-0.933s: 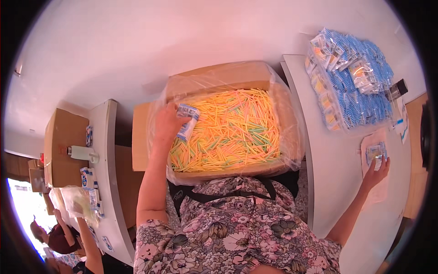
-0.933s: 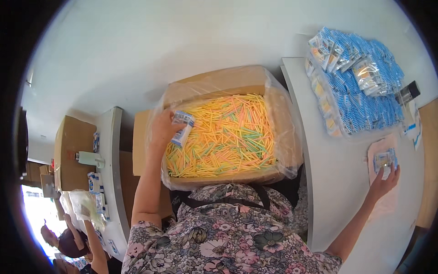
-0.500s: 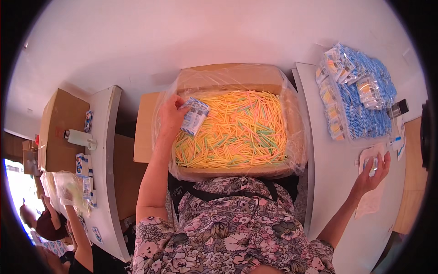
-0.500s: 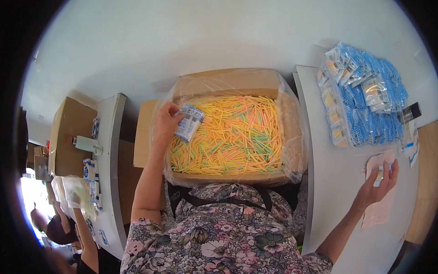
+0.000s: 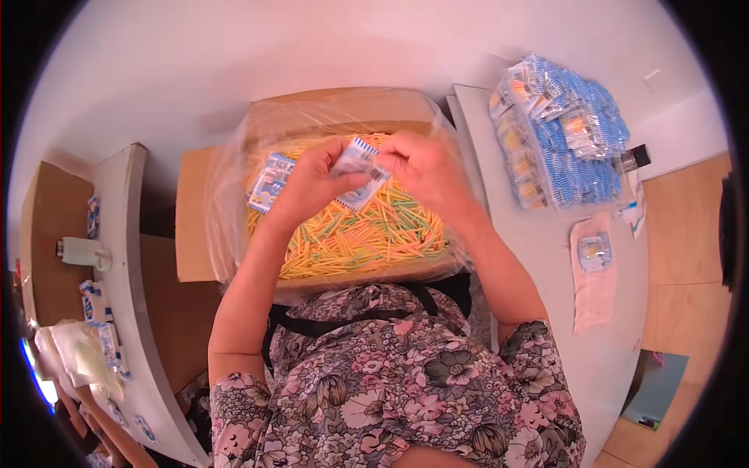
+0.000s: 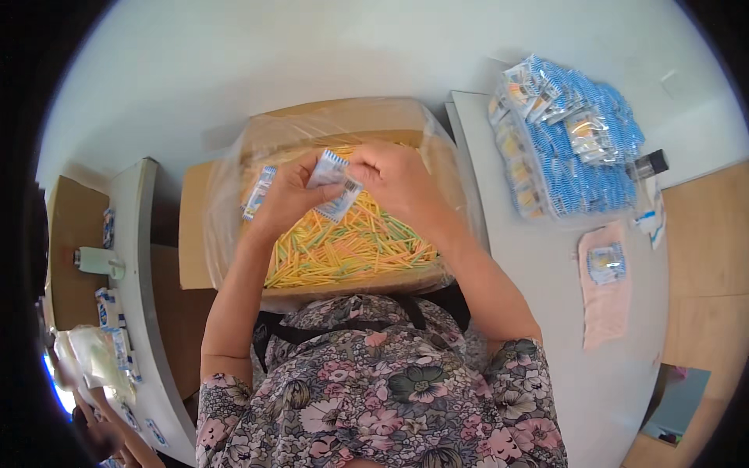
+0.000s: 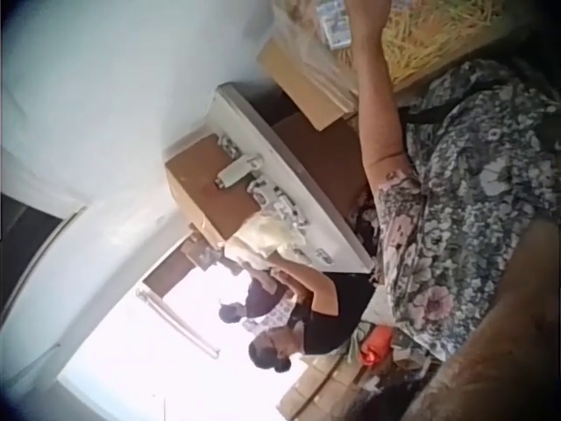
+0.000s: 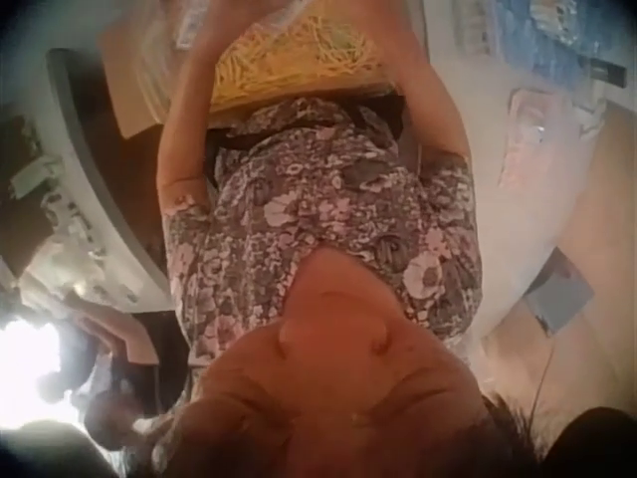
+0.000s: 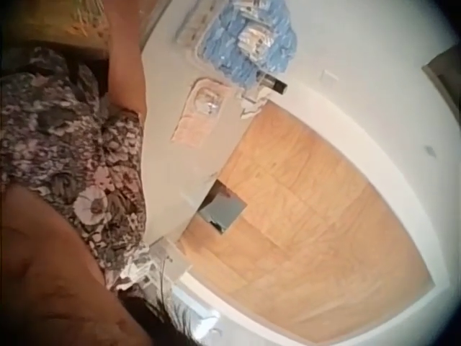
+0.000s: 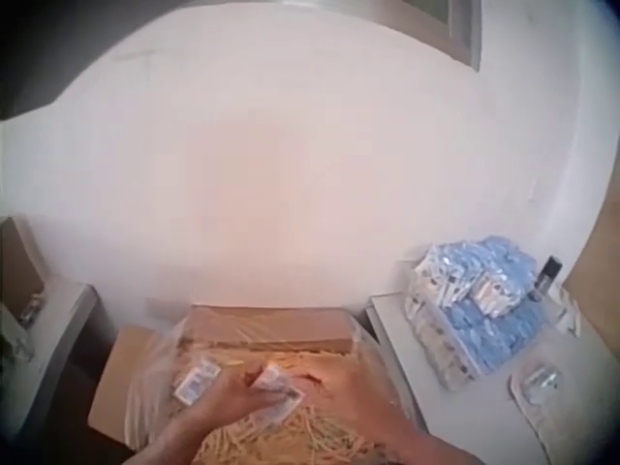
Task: Packing small yellow sticks into blue plastic packets.
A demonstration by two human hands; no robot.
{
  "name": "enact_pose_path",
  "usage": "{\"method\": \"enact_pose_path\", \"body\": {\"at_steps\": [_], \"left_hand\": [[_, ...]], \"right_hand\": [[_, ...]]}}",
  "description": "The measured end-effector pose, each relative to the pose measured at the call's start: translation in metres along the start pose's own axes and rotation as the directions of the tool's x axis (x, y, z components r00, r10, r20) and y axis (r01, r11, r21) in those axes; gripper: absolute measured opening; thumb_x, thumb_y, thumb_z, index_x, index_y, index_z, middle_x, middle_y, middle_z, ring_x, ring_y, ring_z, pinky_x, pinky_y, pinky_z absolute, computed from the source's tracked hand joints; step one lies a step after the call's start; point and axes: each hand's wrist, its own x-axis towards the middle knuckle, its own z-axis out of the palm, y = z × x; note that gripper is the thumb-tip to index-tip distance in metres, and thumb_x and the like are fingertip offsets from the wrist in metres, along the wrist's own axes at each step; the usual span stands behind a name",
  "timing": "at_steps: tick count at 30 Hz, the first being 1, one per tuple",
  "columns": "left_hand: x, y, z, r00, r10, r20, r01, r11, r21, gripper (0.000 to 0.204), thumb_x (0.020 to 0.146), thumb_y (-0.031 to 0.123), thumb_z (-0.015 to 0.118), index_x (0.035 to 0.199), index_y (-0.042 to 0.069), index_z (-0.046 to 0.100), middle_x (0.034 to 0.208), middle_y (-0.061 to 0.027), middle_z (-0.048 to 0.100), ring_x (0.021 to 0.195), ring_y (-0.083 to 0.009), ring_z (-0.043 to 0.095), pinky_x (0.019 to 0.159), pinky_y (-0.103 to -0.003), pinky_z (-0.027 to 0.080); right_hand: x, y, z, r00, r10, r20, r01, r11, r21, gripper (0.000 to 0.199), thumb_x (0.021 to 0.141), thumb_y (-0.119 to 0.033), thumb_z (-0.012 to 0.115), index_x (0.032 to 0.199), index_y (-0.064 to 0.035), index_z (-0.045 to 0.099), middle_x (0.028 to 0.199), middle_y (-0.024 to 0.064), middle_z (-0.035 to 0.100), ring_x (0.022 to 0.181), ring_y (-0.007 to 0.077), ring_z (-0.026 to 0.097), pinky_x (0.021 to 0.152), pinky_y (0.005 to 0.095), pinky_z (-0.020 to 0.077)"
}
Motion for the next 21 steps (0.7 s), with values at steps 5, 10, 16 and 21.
{"method": "enact_pose_path", "body": {"at_steps": [5, 10, 16, 21], "left_hand": [[0.006, -0.025, -0.002, 0.996, -0.089, 0.03, 0.092, 0.986, -0.137, 0.022, 0.091, 0.013, 0.06, 0.107, -0.001, 0.064, 0.091, 0.0008, 0.066, 0.082, -0.0044, 0.057, 0.074, -0.023, 0.048], [0.005, -0.058, -0.013, 0.988, -0.092, -0.122, 0.068, 0.98, -0.185, 0.022, 0.092, 0.014, 0.058, 0.107, -0.001, 0.065, 0.09, 0.0023, 0.066, 0.081, -0.003, 0.056, 0.072, -0.021, 0.047], [0.014, -0.07, -0.014, 0.993, 0.016, -0.121, -0.035, 0.986, -0.162, 0.021, 0.092, 0.014, 0.06, 0.107, 0.001, 0.066, 0.089, 0.0038, 0.066, 0.079, -0.0023, 0.054, 0.07, -0.021, 0.046], [0.013, -0.068, -0.018, 0.993, -0.012, -0.119, -0.01, 0.984, -0.176, 0.024, 0.092, 0.014, 0.06, 0.11, 0.0, 0.065, 0.093, 0.0015, 0.067, 0.081, -0.0035, 0.057, 0.074, -0.022, 0.047]], "right_hand": [[-0.005, 0.042, -0.014, 0.972, 0.202, 0.121, -0.203, 0.979, -0.006, 0.019, 0.083, -0.017, 0.066, 0.085, 0.0013, 0.061, 0.074, 0.0099, 0.06, 0.07, 0.02, 0.055, 0.065, 0.0312, 0.0448], [-0.053, 0.055, 0.007, 0.91, 0.221, 0.352, 0.049, 0.785, -0.618, 0.03, 0.077, -0.024, 0.07, 0.093, 0.0001, 0.06, 0.091, 0.0124, 0.057, 0.09, 0.0249, 0.058, 0.076, 0.035, 0.0464], [-0.068, 0.075, 0.039, 0.917, 0.293, 0.272, 0.031, 0.627, -0.778, 0.032, 0.075, -0.027, 0.069, 0.093, -0.0034, 0.059, 0.096, 0.0103, 0.053, 0.097, 0.0277, 0.053, 0.077, 0.0407, 0.0445], [-0.078, 0.085, 0.044, 0.934, 0.186, 0.306, 0.148, 0.576, -0.804, 0.023, 0.077, -0.023, 0.065, 0.091, -0.0055, 0.059, 0.093, 0.0085, 0.053, 0.091, 0.0252, 0.05, 0.075, 0.0396, 0.0374]]}}
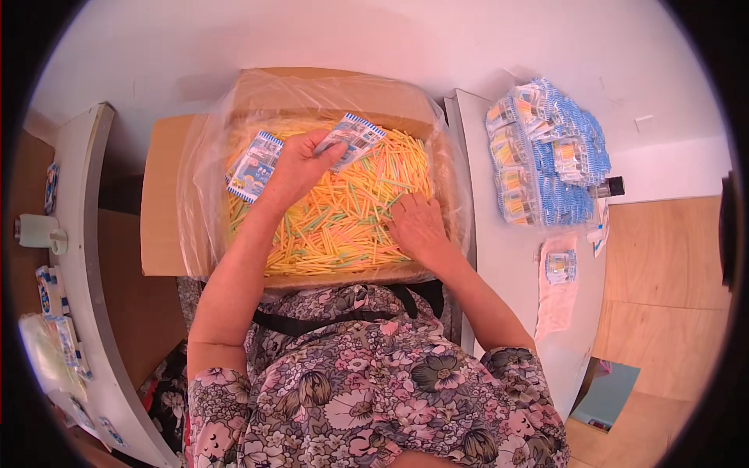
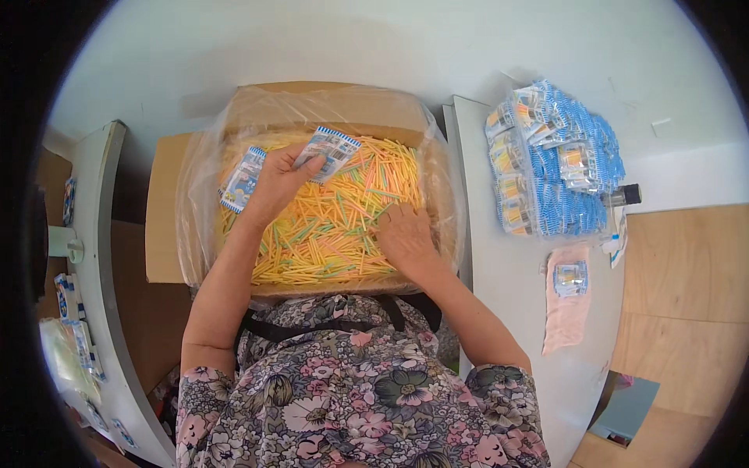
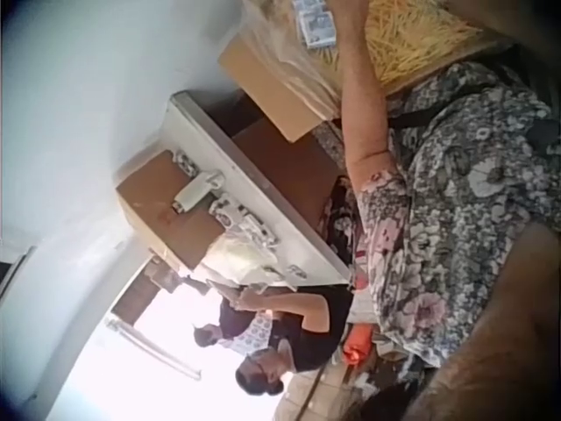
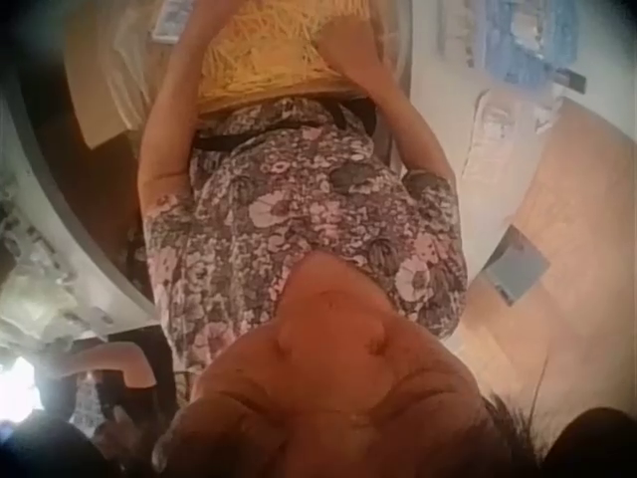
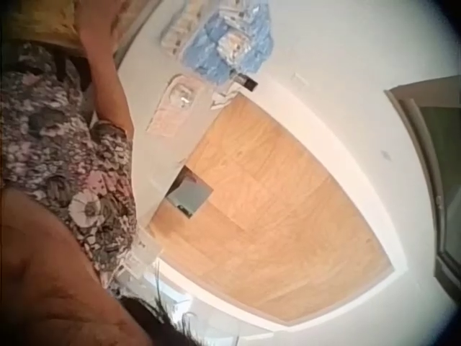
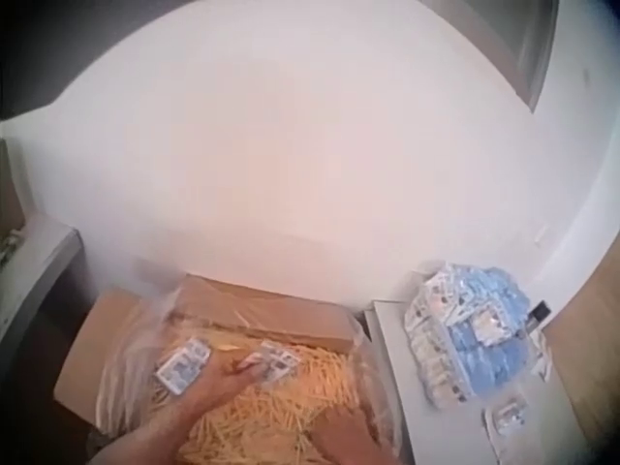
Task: Packing small yellow sticks into blue plastic packets.
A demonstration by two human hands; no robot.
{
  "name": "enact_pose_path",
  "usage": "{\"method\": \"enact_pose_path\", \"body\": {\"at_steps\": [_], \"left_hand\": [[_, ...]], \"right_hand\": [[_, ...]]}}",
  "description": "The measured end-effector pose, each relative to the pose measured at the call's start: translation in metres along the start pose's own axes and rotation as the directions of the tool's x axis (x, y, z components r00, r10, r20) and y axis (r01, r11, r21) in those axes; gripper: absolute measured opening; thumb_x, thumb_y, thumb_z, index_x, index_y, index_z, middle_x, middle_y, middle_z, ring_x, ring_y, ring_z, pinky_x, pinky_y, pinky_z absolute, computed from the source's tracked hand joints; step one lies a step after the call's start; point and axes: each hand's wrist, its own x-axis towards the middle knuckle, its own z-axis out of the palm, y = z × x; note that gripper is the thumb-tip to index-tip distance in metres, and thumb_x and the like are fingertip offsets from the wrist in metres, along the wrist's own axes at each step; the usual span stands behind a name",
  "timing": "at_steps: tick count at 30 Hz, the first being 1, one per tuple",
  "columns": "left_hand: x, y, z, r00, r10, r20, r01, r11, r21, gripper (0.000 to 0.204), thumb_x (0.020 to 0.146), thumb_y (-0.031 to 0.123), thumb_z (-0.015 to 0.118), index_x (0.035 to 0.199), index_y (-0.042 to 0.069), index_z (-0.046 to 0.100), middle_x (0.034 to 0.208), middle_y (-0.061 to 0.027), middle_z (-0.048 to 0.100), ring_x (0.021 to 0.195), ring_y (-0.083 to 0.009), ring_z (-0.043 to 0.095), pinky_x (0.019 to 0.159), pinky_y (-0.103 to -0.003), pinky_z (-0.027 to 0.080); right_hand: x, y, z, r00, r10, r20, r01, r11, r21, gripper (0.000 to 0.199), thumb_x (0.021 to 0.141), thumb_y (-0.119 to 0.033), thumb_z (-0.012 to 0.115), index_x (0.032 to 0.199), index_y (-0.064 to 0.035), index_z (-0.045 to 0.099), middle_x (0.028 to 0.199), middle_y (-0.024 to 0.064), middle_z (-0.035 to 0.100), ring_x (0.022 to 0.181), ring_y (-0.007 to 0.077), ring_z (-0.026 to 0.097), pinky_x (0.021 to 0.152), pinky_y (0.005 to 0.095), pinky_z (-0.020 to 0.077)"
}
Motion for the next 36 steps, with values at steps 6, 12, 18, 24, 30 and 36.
{"method": "enact_pose_path", "body": {"at_steps": [6, 12, 18, 24, 30, 36], "left_hand": [[0.001, 0.002, 0.001, 0.998, 0.022, -0.052, -0.023, 1.0, -0.018, 0.024, 0.092, 0.012, 0.059, 0.111, -0.001, 0.064, 0.093, 0.0026, 0.066, 0.082, -0.0029, 0.056, 0.073, -0.021, 0.047], [0.003, 0.001, -0.001, 0.995, 0.052, -0.09, -0.057, 0.997, -0.057, 0.024, 0.092, 0.012, 0.06, 0.111, -0.001, 0.064, 0.093, 0.0013, 0.067, 0.082, -0.0032, 0.056, 0.074, -0.021, 0.047], [0.008, 0.001, -0.003, 0.99, 0.054, -0.128, -0.061, 0.997, -0.052, 0.021, 0.091, 0.011, 0.061, 0.108, 0.0, 0.066, 0.092, 0.0012, 0.067, 0.081, -0.0034, 0.056, 0.075, -0.021, 0.046], [0.006, 0.004, -0.005, 0.983, 0.045, -0.18, -0.066, 0.991, -0.113, 0.02, 0.091, 0.01, 0.061, 0.107, 0.0, 0.066, 0.093, 0.0005, 0.068, 0.083, -0.0044, 0.058, 0.076, -0.022, 0.047], [0.003, 0.01, -0.006, 0.978, 0.072, -0.197, -0.103, 0.983, -0.154, 0.02, 0.091, 0.01, 0.06, 0.108, 0.0, 0.066, 0.094, -0.0004, 0.068, 0.084, -0.0048, 0.059, 0.076, -0.022, 0.048], [0.002, 0.011, -0.008, 0.992, 0.017, -0.126, -0.04, 0.982, -0.185, 0.022, 0.09, 0.013, 0.062, 0.107, 0.001, 0.066, 0.093, -0.0008, 0.068, 0.081, -0.0056, 0.06, 0.074, -0.023, 0.049]], "right_hand": [[0.0, 0.002, -0.018, 0.921, -0.091, -0.379, 0.135, 0.987, 0.09, 0.017, 0.079, -0.015, 0.064, 0.089, -0.005, 0.054, 0.095, 0.0094, 0.056, 0.095, 0.0258, 0.052, 0.079, 0.0401, 0.0357], [0.016, 0.01, -0.029, 0.881, -0.037, -0.471, 0.233, 0.902, 0.365, 0.015, 0.087, -0.012, 0.06, 0.093, -0.0022, 0.051, 0.081, 0.009, 0.057, 0.074, 0.0249, 0.057, 0.074, 0.0389, 0.0417], [0.046, 0.019, -0.019, 0.932, 0.266, 0.245, -0.245, -0.035, 0.969, 0.017, 0.095, -0.022, 0.055, 0.093, -0.0047, 0.051, 0.077, 0.0035, 0.055, 0.063, 0.0129, 0.056, 0.051, 0.0285, 0.0463], [0.082, 0.02, -0.017, 0.848, 0.105, 0.519, -0.37, -0.584, 0.723, 0.018, 0.094, -0.021, 0.056, 0.093, -0.0037, 0.054, 0.074, 0.0052, 0.056, 0.06, 0.0142, 0.055, 0.046, 0.0277, 0.0438], [0.13, 0.023, 0.007, 0.843, 0.185, 0.506, -0.328, -0.568, 0.755, 0.016, 0.093, -0.02, 0.057, 0.092, -0.0045, 0.054, 0.071, 0.0036, 0.052, 0.053, 0.0124, 0.046, 0.043, 0.0253, 0.0376], [0.139, 0.03, 0.004, 0.854, 0.143, 0.5, -0.301, -0.648, 0.7, 0.023, 0.094, -0.025, 0.055, 0.08, -0.0083, 0.049, 0.066, 0.0004, 0.045, 0.05, 0.0113, 0.039, 0.043, 0.024, 0.0316]]}}
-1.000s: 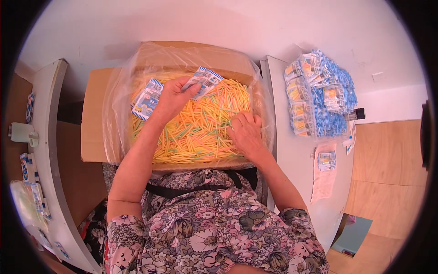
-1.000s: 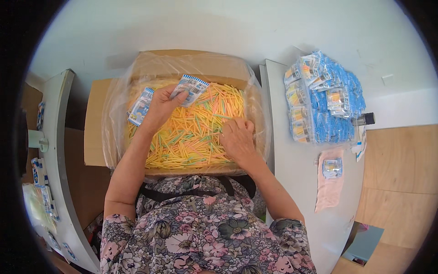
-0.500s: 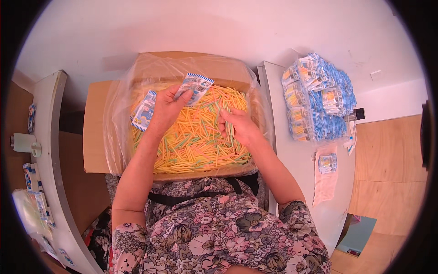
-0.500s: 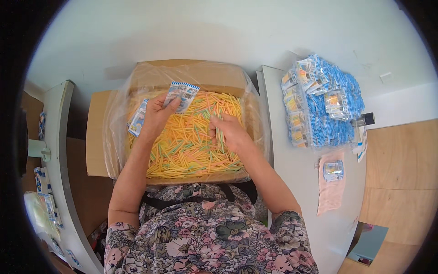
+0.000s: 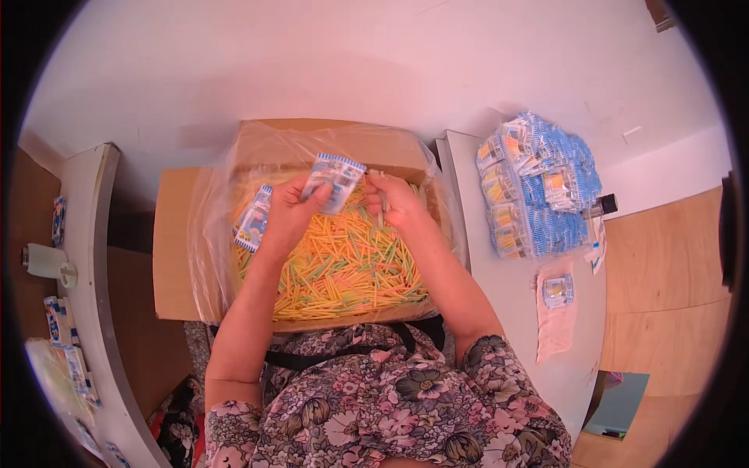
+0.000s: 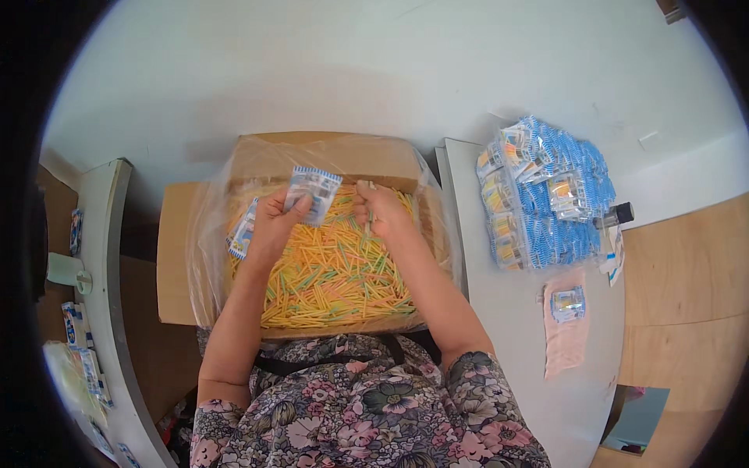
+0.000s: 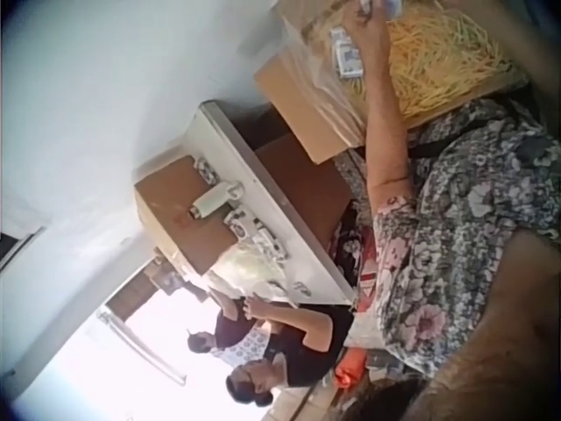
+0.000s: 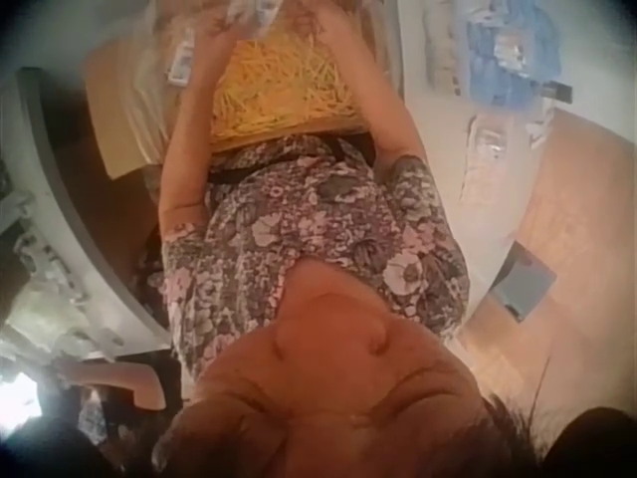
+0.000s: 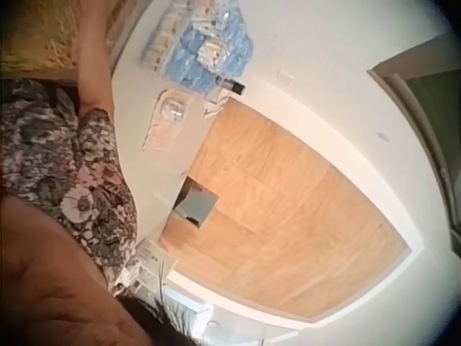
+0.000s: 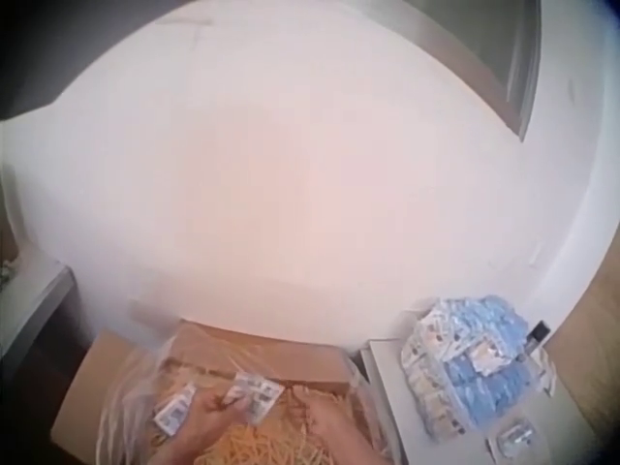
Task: Packing small yellow sticks into blue plastic packets.
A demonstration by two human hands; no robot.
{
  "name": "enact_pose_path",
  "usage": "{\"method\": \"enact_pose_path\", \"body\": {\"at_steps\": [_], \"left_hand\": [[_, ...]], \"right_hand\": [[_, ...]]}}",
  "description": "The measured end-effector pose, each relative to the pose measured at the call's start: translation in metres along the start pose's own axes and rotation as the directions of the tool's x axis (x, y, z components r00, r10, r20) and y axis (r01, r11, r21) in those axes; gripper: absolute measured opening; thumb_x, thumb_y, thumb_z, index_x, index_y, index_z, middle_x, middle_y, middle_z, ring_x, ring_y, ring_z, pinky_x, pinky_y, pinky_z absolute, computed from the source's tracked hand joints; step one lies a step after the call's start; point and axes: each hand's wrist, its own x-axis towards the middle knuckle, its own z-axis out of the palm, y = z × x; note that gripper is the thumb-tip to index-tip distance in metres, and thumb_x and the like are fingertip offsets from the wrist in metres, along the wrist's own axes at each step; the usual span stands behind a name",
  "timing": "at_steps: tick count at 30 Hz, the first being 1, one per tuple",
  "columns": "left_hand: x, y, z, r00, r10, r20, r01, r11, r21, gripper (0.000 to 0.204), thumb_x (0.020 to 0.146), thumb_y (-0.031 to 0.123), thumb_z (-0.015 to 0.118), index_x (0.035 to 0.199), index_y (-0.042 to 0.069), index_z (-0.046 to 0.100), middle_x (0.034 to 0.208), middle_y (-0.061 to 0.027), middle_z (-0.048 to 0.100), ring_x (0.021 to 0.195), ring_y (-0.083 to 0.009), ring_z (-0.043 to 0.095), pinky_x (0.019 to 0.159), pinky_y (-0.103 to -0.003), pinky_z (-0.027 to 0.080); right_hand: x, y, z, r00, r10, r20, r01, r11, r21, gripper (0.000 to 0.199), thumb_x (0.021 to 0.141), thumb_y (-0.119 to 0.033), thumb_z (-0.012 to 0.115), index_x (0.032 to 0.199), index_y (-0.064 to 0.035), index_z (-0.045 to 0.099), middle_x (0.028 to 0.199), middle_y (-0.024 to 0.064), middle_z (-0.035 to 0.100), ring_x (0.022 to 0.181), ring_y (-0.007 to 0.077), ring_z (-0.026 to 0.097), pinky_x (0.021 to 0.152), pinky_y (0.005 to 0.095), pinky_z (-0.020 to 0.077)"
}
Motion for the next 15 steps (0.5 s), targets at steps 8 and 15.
{"method": "enact_pose_path", "body": {"at_steps": [8, 15], "left_hand": [[-0.009, 0.001, 0.013, 0.868, -0.342, 0.36, 0.363, 0.932, 0.009, 0.026, 0.084, 0.012, 0.068, 0.108, 0.002, 0.066, 0.099, -0.0006, 0.067, 0.088, -0.0075, 0.059, 0.081, -0.024, 0.046], [-0.014, -0.005, 0.026, 0.808, -0.37, 0.459, 0.356, 0.927, 0.12, 0.017, 0.081, 0.013, 0.072, 0.094, 0.003, 0.07, 0.086, 0.0019, 0.066, 0.082, -0.0065, 0.057, 0.077, -0.024, 0.047]], "right_hand": [[-0.062, 0.011, 0.043, 0.921, -0.388, 0.044, 0.39, 0.919, -0.056, 0.03, 0.095, -0.038, 0.053, 0.088, -0.0083, 0.05, 0.071, 0.0012, 0.052, 0.065, 0.0094, 0.052, 0.059, 0.0242, 0.0454], [-0.069, 0.024, 0.043, 0.833, -0.511, 0.212, 0.55, 0.808, -0.212, 0.05, 0.097, -0.04, 0.048, 0.12, 0.004, 0.047, 0.089, 0.0124, 0.063, 0.079, 0.0127, 0.06, 0.07, 0.0248, 0.0496]]}}
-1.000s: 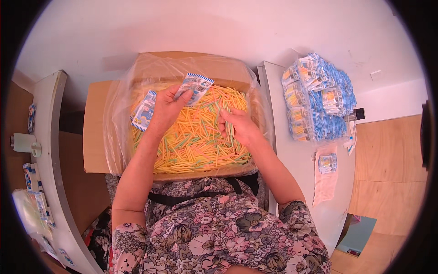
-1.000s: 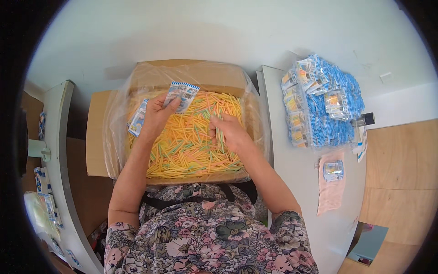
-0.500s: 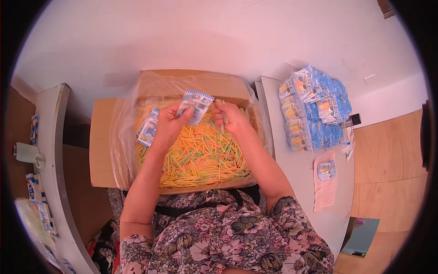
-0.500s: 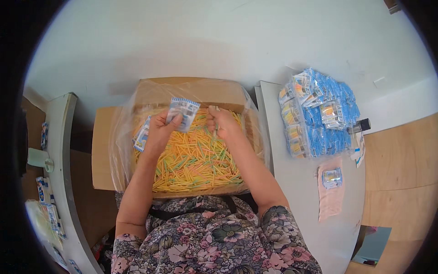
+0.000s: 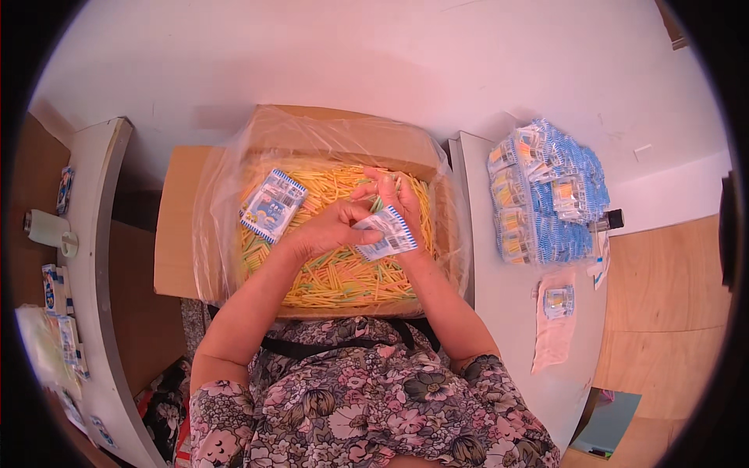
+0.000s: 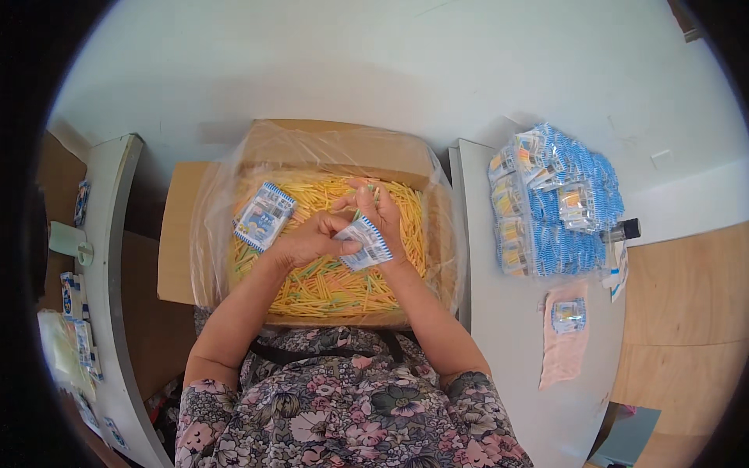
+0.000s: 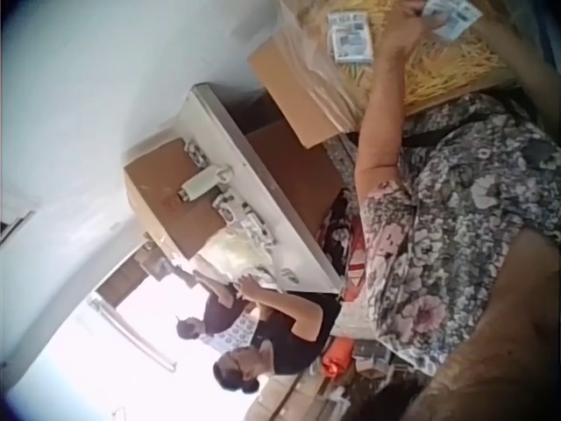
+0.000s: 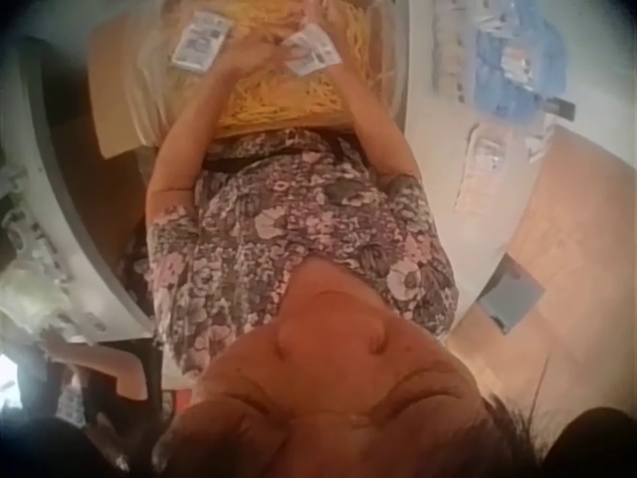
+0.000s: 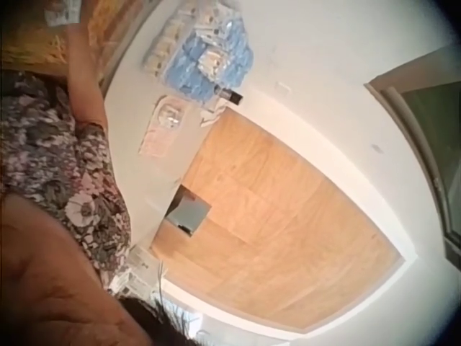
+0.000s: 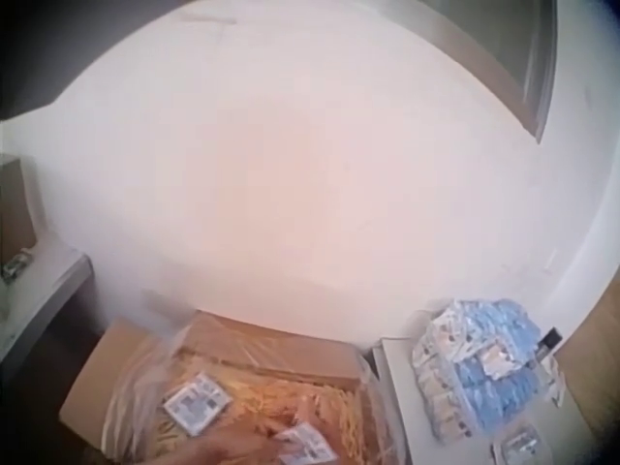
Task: Packing small yellow sticks into blue plastic packets.
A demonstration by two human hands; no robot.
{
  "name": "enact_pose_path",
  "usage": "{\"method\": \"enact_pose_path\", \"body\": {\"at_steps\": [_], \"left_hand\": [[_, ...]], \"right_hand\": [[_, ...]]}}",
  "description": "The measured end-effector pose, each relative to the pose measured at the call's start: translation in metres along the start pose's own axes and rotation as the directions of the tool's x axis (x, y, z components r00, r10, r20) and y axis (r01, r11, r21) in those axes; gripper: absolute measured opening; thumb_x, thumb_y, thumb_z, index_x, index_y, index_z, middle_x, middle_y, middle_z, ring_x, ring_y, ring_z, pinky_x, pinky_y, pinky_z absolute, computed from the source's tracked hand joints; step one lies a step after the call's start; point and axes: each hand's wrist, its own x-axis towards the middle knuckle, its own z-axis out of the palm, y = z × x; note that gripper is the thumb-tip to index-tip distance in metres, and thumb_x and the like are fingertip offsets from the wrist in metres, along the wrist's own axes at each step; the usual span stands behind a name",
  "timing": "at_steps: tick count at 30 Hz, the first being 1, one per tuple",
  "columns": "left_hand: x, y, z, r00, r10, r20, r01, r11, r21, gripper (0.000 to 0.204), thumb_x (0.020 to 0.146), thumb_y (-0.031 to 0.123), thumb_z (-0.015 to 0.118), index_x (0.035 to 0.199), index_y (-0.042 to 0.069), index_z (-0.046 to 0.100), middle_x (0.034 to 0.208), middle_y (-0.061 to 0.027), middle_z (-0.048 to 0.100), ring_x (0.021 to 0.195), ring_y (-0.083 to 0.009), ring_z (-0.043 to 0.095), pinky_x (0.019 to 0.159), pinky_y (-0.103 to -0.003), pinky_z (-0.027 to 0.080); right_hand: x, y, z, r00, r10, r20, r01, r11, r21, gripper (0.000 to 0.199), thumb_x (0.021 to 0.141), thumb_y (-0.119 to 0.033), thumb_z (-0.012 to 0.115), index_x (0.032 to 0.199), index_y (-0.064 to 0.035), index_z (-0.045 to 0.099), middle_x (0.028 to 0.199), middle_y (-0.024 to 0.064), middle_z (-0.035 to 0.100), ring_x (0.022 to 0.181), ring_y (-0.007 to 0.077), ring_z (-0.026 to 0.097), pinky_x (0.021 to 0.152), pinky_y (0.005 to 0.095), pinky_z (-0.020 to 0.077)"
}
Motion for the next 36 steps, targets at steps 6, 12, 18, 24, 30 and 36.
{"method": "enact_pose_path", "body": {"at_steps": [6, 12, 18, 24, 30, 36], "left_hand": [[0.003, -0.012, 0.005, 0.986, 0.164, 0.042, -0.166, 0.984, 0.064, 0.014, 0.081, 0.01, 0.071, 0.093, 0.001, 0.07, 0.087, -0.0011, 0.065, 0.084, -0.0091, 0.058, 0.078, -0.026, 0.047], [0.003, -0.017, 0.012, 0.96, 0.269, 0.083, -0.28, 0.939, 0.199, 0.014, 0.08, 0.005, 0.07, 0.093, -0.001, 0.068, 0.093, -0.0065, 0.064, 0.09, -0.0135, 0.059, 0.081, -0.028, 0.047], [0.008, -0.015, 0.024, 0.923, 0.381, 0.045, -0.375, 0.869, 0.322, 0.016, 0.079, 0.003, 0.07, 0.095, 0.001, 0.068, 0.091, -0.0083, 0.066, 0.086, -0.0166, 0.062, 0.078, -0.03, 0.049], [0.008, -0.011, 0.026, 0.848, 0.53, 0.021, -0.436, 0.674, 0.596, 0.015, 0.077, 0.002, 0.069, 0.092, 0.002, 0.067, 0.089, -0.0129, 0.065, 0.083, -0.025, 0.065, 0.074, -0.034, 0.051], [0.009, -0.015, 0.02, 0.867, 0.497, 0.039, -0.38, 0.608, 0.697, 0.015, 0.075, 0.001, 0.068, 0.09, 0.002, 0.066, 0.088, -0.0158, 0.064, 0.082, -0.0316, 0.063, 0.071, -0.036, 0.05], [0.005, -0.011, 0.023, 0.843, 0.538, 0.025, -0.393, 0.583, 0.711, 0.018, 0.074, -0.003, 0.065, 0.091, 0.002, 0.066, 0.09, -0.017, 0.063, 0.085, -0.0344, 0.063, 0.072, -0.037, 0.05]], "right_hand": [[-0.009, 0.003, -0.004, 0.999, -0.041, 0.034, 0.048, 0.968, -0.247, 0.053, 0.098, -0.038, 0.045, 0.134, 0.0008, 0.04, 0.106, 0.0127, 0.064, 0.082, 0.0106, 0.059, 0.077, 0.024, 0.0486], [-0.017, 0.015, -0.012, 0.989, -0.135, 0.057, 0.146, 0.943, -0.298, 0.045, 0.095, -0.035, 0.052, 0.13, -0.005, 0.048, 0.137, 0.0143, 0.045, 0.113, 0.0233, 0.051, 0.094, 0.0348, 0.0404], [-0.004, -0.001, -0.037, 0.849, -0.402, 0.344, 0.517, 0.495, -0.698, 0.039, 0.089, -0.042, 0.057, 0.103, -0.0049, 0.06, 0.122, 0.0173, 0.055, 0.114, 0.0297, 0.052, 0.09, 0.0365, 0.042], [-0.025, -0.031, -0.015, 0.993, -0.106, 0.046, 0.086, 0.405, -0.911, 0.036, 0.087, -0.045, 0.057, 0.089, -0.0089, 0.06, 0.063, 0.011, 0.06, 0.058, 0.0269, 0.061, 0.054, 0.0343, 0.0478], [-0.017, -0.018, -0.015, 0.907, -0.413, 0.083, 0.246, 0.36, -0.9, 0.033, 0.089, -0.041, 0.053, 0.087, -0.0081, 0.059, 0.067, 0.0112, 0.061, 0.06, 0.0281, 0.061, 0.054, 0.0378, 0.0467], [-0.025, -0.029, -0.005, 0.927, -0.326, 0.186, 0.267, 0.225, -0.937, 0.029, 0.087, -0.037, 0.059, 0.085, -0.0078, 0.059, 0.068, 0.0104, 0.062, 0.061, 0.0302, 0.061, 0.054, 0.0381, 0.0471]]}}
